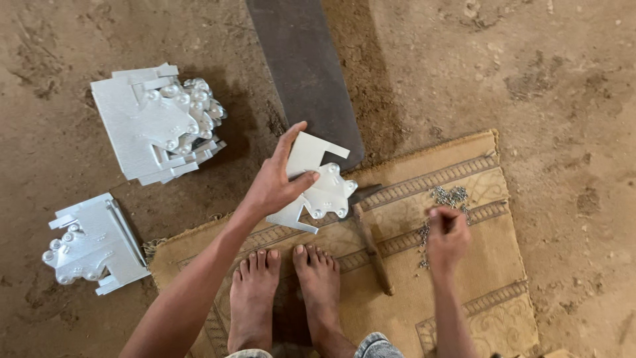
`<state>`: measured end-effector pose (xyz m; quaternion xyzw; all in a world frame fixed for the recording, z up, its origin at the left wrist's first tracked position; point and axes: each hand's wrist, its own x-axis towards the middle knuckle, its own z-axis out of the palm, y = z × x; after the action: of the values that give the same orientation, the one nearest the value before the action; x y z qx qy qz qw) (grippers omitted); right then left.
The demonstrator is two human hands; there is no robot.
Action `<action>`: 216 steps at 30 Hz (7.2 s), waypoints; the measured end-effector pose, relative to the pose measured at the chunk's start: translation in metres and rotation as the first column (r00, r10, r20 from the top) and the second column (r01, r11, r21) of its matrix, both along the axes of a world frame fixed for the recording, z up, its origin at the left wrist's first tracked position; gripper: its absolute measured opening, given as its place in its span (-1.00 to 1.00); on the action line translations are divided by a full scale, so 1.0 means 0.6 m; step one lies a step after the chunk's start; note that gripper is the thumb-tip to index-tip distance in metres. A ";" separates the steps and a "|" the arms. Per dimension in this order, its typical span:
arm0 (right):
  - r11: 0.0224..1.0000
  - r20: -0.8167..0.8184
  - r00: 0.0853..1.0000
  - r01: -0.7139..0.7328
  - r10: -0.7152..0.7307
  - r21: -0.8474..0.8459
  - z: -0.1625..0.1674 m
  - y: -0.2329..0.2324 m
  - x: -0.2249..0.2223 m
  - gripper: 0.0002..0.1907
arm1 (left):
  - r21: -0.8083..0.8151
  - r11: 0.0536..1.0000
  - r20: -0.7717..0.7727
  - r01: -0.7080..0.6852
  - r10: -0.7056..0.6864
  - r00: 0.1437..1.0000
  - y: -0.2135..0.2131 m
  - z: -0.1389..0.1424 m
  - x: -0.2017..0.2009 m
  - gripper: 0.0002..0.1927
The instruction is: The person stands on a mat on the ground and hammers small nails into white metal bracket castings one at a time, holding each bracket against a steel bar while driving nails, then stacks the finished brackets in a pile beside them.
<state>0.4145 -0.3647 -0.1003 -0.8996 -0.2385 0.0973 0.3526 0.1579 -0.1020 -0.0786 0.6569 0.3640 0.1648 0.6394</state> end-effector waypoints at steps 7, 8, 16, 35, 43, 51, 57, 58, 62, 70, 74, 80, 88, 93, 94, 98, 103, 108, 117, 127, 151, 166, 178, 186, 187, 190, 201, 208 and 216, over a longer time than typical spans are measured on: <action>0.745 0.322 0.775 -0.623 0.544 0.238 -0.037 0.138 -0.184 -0.68 | -0.125 0.990 0.145 0.072 -0.053 0.988 0.014 0.024 -0.028 -0.03; 0.703 0.423 0.738 -0.657 0.525 0.274 -0.039 0.164 -0.182 -0.65 | -0.137 0.988 0.152 0.075 -0.054 0.987 0.014 0.027 -0.037 -0.03; 0.930 -0.157 0.922 -0.366 0.355 -0.044 -0.026 0.094 -0.183 -0.55 | 0.029 0.999 0.120 0.045 -0.048 0.992 0.019 0.004 -0.023 -0.06; 0.919 -0.040 0.923 -0.384 0.382 -0.088 0.146 -0.071 -0.165 -0.67 | 0.162 0.985 0.024 0.061 -0.066 0.998 0.010 0.004 -0.006 -0.05; 0.948 0.217 0.924 -0.296 0.315 -0.119 0.218 -0.034 -0.158 -0.70 | 0.013 0.999 -0.067 0.050 -0.049 0.997 0.012 0.005 -0.011 -0.06; 0.548 0.155 0.912 -0.356 0.379 0.756 0.204 -0.006 -0.155 -0.67 | 0.019 0.999 -0.044 0.039 -0.039 0.998 0.010 0.005 -0.013 -0.05; 0.825 0.100 0.872 -0.409 0.480 -0.391 0.008 -0.069 -0.154 -0.64 | 0.021 1.000 -0.160 -0.013 0.016 0.987 0.007 0.054 -0.021 -0.04; 0.850 0.130 0.875 -0.403 0.467 -0.341 -0.013 -0.082 -0.160 -0.65 | 0.017 0.999 -0.189 -0.030 0.033 0.982 0.007 0.070 -0.038 -0.05; 0.483 -0.174 0.856 -0.429 0.487 -0.763 -0.032 -0.114 -0.127 -0.63 | 0.652 0.665 -0.054 -0.365 0.521 0.852 -0.007 0.128 -0.234 -0.28; 0.761 0.234 0.949 -0.008 0.209 -0.649 -0.025 -0.129 -0.053 -0.75 | 0.420 0.771 -0.587 -0.479 0.633 0.505 0.017 0.017 -0.450 -0.46; 0.796 0.222 0.947 -0.052 0.231 -0.603 -0.027 -0.151 -0.056 -0.80 | 0.604 0.734 -0.585 -0.310 0.673 0.453 0.020 0.015 -0.414 -0.45; 0.857 0.185 0.979 0.020 0.088 -0.515 -0.026 -0.202 -0.027 -0.73 | 0.724 0.569 -0.233 -0.390 0.733 0.638 0.162 0.014 -0.318 -0.25; 0.989 0.208 0.978 0.047 -0.017 -0.140 -0.004 -0.169 -0.058 -0.82 | 0.628 0.624 -0.320 -0.465 0.752 0.577 0.181 0.014 -0.329 -0.43; 0.919 0.114 0.924 -0.377 0.365 0.114 0.041 0.032 -0.131 -0.84 | 0.269 0.625 0.270 -0.733 0.681 0.680 0.100 0.019 -0.337 -0.57; 0.865 0.215 0.870 -0.479 0.444 0.150 0.045 0.076 -0.146 -0.85 | 0.182 0.647 0.358 -0.740 0.658 0.663 0.095 0.021 -0.324 -0.55; 0.783 0.299 0.809 -0.577 0.507 0.233 0.022 0.226 -0.174 -0.90 | -0.542 0.601 0.351 -0.587 0.797 0.492 0.093 0.031 -0.215 -0.12; 0.851 0.365 0.810 -0.519 0.459 0.082 -0.015 0.166 -0.175 -0.64 | -0.529 0.759 0.181 -0.379 0.537 0.824 0.048 0.012 -0.026 0.00; 0.751 0.222 0.872 -0.217 0.436 -0.624 -0.021 -0.044 -0.161 -0.53 | -0.166 0.924 0.445 -0.345 0.383 0.810 0.018 -0.029 0.038 -0.12; 0.921 -0.198 0.940 -0.320 0.279 -0.223 0.114 -0.115 -0.179 -0.59 | -0.085 0.906 0.441 -0.414 0.407 0.800 0.017 -0.044 0.050 -0.13; 0.728 -0.191 0.869 -0.489 0.457 -0.481 0.143 -0.017 -0.155 -0.69 | 0.115 0.905 0.303 -0.410 0.361 0.882 0.020 -0.037 0.045 -0.09; 0.690 0.102 0.940 -0.310 0.325 0.654 0.206 0.035 -0.201 -0.67 | 0.125 0.897 0.330 -0.425 0.366 0.870 0.020 -0.024 0.047 -0.13; 0.953 0.232 0.934 -0.229 0.273 -0.200 0.001 -0.023 -0.033 -0.78 | -0.072 0.942 0.351 -0.328 0.331 0.876 0.008 -0.038 0.015 -0.11; 0.980 -0.175 0.976 -0.100 0.130 0.171 0.029 0.067 -0.065 -0.89 | 0.006 0.935 0.341 -0.355 0.332 0.880 0.008 -0.037 0.009 -0.11; 0.798 0.204 0.873 -0.487 0.442 0.355 -0.029 0.211 -0.170 -0.85 | -0.459 0.827 0.308 -0.325 0.491 0.815 0.029 -0.032 0.011 -0.06; 0.819 -0.034 0.881 -0.423 0.471 0.388 -0.033 0.212 -0.162 -0.78 | -0.467 0.824 0.308 -0.322 0.493 0.814 0.029 -0.032 0.011 -0.07; 0.865 -0.028 0.888 -0.439 0.458 0.242 -0.033 0.141 -0.158 -0.55 | -0.289 0.901 0.338 -0.325 0.413 0.845 0.025 -0.035 0.009 -0.06; 0.887 -0.247 0.934 -0.329 0.257 -0.325 0.064 -0.120 -0.180 -0.70 | -0.002 0.930 0.408 -0.368 0.337 0.849 0.006 -0.049 0.015 -0.12; 0.807 -0.139 0.897 -0.298 0.420 0.510 0.155 -0.053 -0.190 -0.63 | 0.031 0.935 0.365 -0.355 0.320 0.874 0.009 -0.044 0.012 -0.12; 0.913 0.122 0.905 -0.402 0.407 -0.065 0.178 -0.053 -0.167 -0.70 | 0.093 0.931 0.292 -0.353 0.314 0.904 0.011 -0.030 0.013 -0.11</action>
<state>0.3146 -0.3963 0.0067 -0.8418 -0.4407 0.1126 0.2908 0.1656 -0.0957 -0.0966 0.6002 0.3671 0.3861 0.5965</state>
